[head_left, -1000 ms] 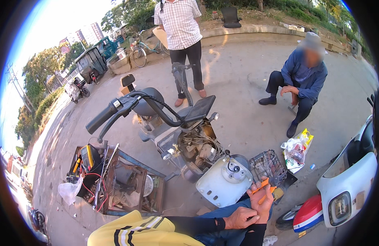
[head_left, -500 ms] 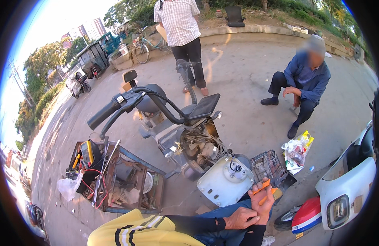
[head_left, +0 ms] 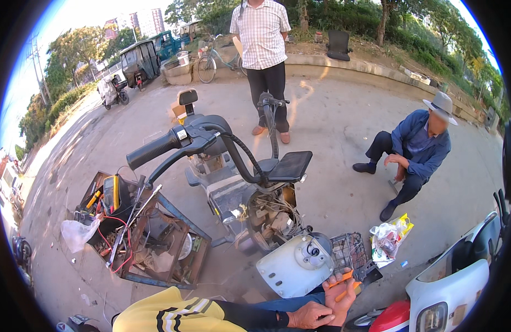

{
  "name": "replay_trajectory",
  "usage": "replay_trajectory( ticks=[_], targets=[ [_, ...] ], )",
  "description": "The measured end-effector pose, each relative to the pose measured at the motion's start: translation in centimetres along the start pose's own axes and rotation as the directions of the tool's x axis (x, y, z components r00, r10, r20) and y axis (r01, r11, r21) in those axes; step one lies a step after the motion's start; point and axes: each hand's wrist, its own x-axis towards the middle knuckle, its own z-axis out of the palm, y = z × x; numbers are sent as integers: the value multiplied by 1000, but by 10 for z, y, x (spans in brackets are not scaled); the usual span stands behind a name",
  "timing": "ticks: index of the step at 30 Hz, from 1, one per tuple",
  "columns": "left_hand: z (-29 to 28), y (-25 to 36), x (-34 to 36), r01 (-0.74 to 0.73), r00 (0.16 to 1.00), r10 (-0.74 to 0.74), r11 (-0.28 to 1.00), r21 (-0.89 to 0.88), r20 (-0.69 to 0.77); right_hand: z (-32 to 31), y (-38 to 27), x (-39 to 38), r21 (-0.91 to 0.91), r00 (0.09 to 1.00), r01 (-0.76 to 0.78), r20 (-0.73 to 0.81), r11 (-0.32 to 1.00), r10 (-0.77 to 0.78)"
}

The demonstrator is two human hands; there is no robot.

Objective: The person uses pliers to strip and cut wires on the front of a scooter. They repeatedly manipulate the wires and handle the pliers while two men observe nearby.

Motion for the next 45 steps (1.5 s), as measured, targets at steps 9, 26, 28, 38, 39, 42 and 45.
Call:
replay_trajectory(
  ticks=[9, 26, 28, 38, 39, 42, 45],
  targets=[
    [-7, -3, 6, 62, 996, -61, 998, -15, 58, 1, -1, 4, -16, 999, 6, -38, 1000, -7],
    [-1, -1, 5, 70, 996, -71, 997, 15, 52, -8, -2, -2, 18, 1000, 27, 14, 999, -27],
    [0, -3, 3, 77, 995, -77, 997, 15, 62, -8, -2, -3, 20, 999, 29, 15, 999, -30],
    [-1, -10, 0, 120, 985, -127, 991, 67, 115, -21, 1, 5, 41, 1000, 17, 20, 999, -18],
    [3, -17, -1, 73, 993, -75, 997, 20, 91, -24, -2, 6, 24, 999, 29, 13, 999, -29],
    [6, -11, 1, 103, 994, -105, 986, 132, 6, -22, 0, 5, 8, 999, 31, -12, 999, -31],
    [5, -15, -3, 78, 997, -81, 982, 171, 12, -17, 3, 6, 19, 999, 32, 1, 999, -32]
  ],
)
